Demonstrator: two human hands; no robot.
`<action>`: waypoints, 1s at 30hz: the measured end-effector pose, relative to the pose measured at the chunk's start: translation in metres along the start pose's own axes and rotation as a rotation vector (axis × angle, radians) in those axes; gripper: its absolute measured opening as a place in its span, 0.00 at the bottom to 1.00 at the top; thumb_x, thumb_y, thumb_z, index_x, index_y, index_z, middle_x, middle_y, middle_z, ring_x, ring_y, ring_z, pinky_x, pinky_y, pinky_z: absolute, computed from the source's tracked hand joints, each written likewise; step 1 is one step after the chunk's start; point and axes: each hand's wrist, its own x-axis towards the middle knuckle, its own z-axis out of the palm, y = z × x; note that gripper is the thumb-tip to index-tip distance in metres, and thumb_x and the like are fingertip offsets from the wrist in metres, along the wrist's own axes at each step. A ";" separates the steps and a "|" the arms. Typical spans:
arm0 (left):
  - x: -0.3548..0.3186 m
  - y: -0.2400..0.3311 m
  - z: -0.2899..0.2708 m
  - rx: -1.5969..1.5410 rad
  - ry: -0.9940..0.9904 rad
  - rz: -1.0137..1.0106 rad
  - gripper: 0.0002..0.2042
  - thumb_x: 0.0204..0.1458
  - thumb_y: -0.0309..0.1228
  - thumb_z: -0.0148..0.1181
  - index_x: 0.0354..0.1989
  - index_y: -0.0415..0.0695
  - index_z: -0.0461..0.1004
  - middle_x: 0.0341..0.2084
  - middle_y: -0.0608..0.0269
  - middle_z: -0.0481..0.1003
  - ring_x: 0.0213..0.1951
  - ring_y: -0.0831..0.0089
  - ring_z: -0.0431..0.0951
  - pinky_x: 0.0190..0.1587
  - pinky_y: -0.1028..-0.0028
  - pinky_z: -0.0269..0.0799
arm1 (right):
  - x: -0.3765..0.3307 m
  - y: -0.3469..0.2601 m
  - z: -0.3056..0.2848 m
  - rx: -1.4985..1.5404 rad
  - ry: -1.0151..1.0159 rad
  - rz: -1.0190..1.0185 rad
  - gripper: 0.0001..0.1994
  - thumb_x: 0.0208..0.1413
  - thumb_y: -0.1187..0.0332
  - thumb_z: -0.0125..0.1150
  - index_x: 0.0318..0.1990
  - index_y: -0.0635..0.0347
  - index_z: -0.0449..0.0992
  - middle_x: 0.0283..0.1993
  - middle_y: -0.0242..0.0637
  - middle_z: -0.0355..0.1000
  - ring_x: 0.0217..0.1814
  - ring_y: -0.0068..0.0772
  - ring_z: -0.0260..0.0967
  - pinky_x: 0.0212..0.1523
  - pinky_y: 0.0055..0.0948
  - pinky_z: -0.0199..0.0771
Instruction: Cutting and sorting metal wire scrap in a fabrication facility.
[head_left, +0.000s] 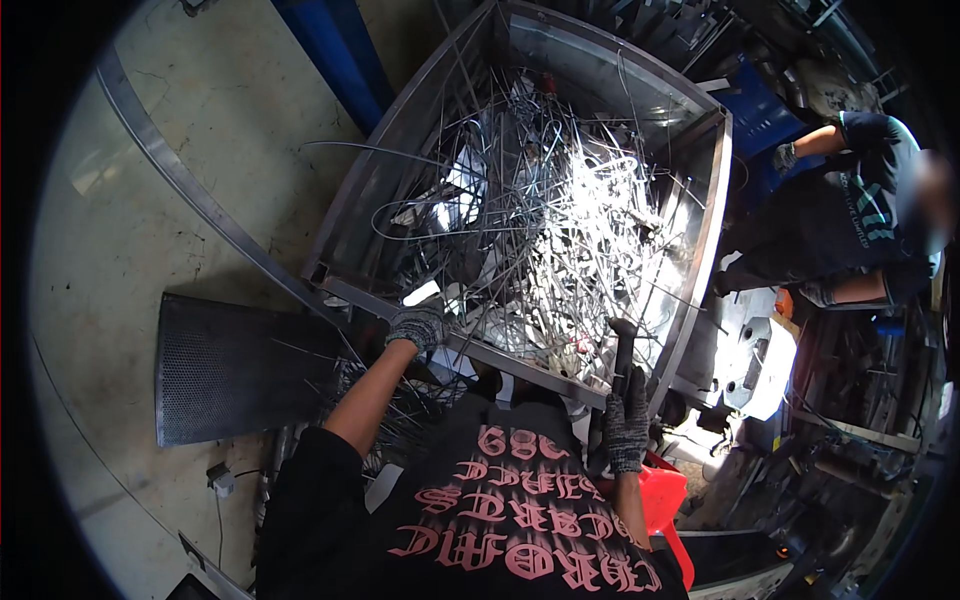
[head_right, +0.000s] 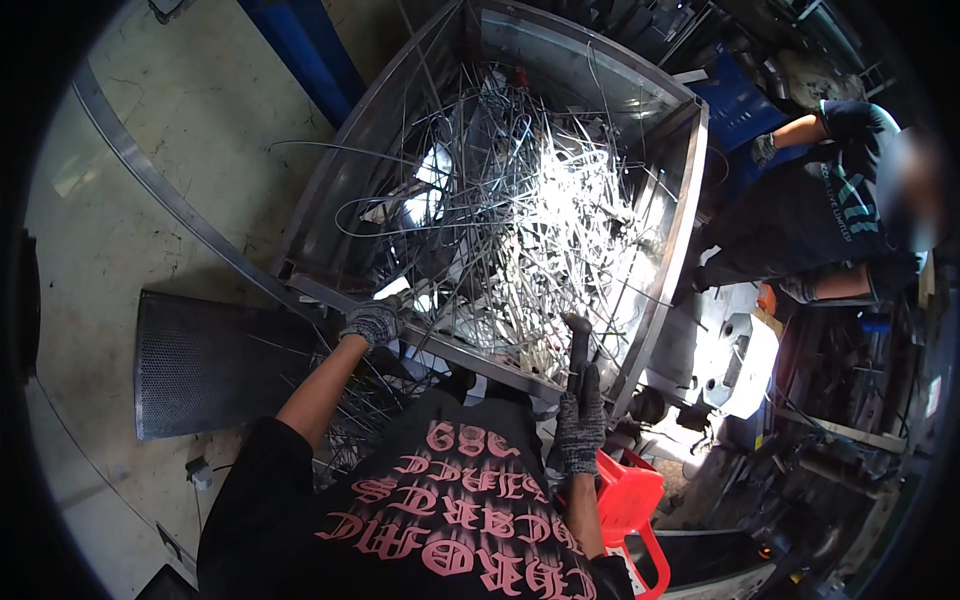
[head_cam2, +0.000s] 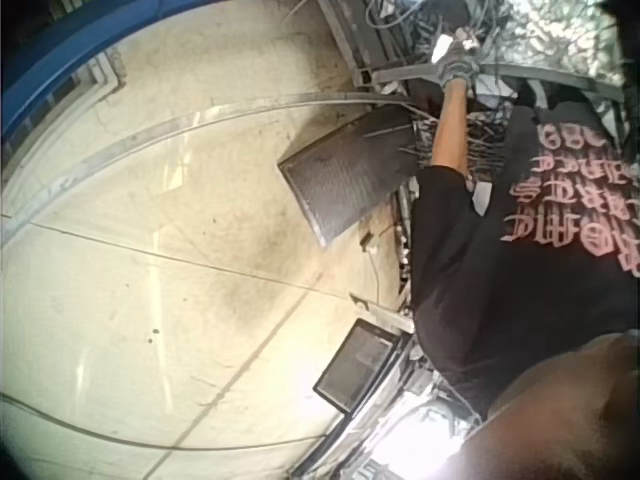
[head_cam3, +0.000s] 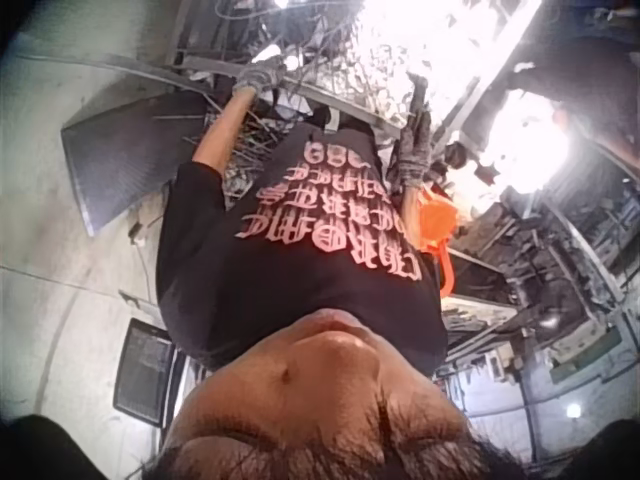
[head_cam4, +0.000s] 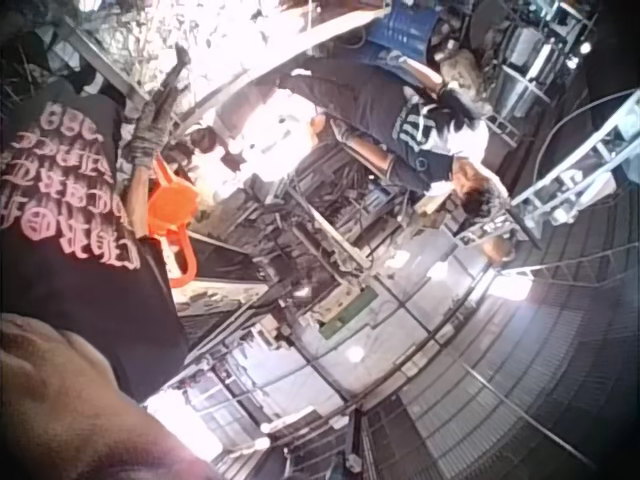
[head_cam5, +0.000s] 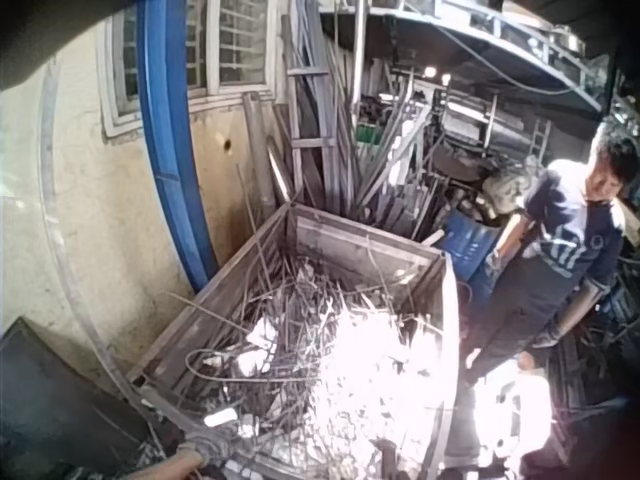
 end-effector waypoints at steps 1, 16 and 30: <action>0.004 0.007 -0.008 0.125 -0.103 -0.115 0.31 0.54 0.55 0.50 0.57 0.42 0.71 0.50 0.43 0.75 0.50 0.49 0.77 0.54 0.55 0.71 | 0.002 0.001 -0.001 -0.051 0.004 -0.094 0.33 0.59 0.76 0.56 0.72 0.49 0.56 0.67 0.40 0.64 0.63 0.36 0.67 0.59 0.32 0.66; 0.126 0.044 0.092 -0.029 0.107 -0.438 0.24 0.48 0.36 0.57 0.56 0.52 0.72 0.40 0.51 0.79 0.42 0.54 0.80 0.45 0.53 0.74 | -0.039 0.029 -0.020 -0.007 -0.011 -0.007 0.32 0.61 0.77 0.51 0.73 0.46 0.53 0.65 0.31 0.67 0.26 0.18 0.63 0.27 0.23 0.67; 0.008 0.065 -0.153 -0.392 0.193 0.123 0.23 0.54 0.48 0.59 0.52 0.45 0.76 0.43 0.48 0.78 0.48 0.55 0.78 0.53 0.63 0.71 | -0.018 0.083 -0.042 0.300 0.210 0.153 0.35 0.59 0.75 0.57 0.73 0.44 0.53 0.51 0.34 0.72 0.21 0.18 0.60 0.21 0.22 0.63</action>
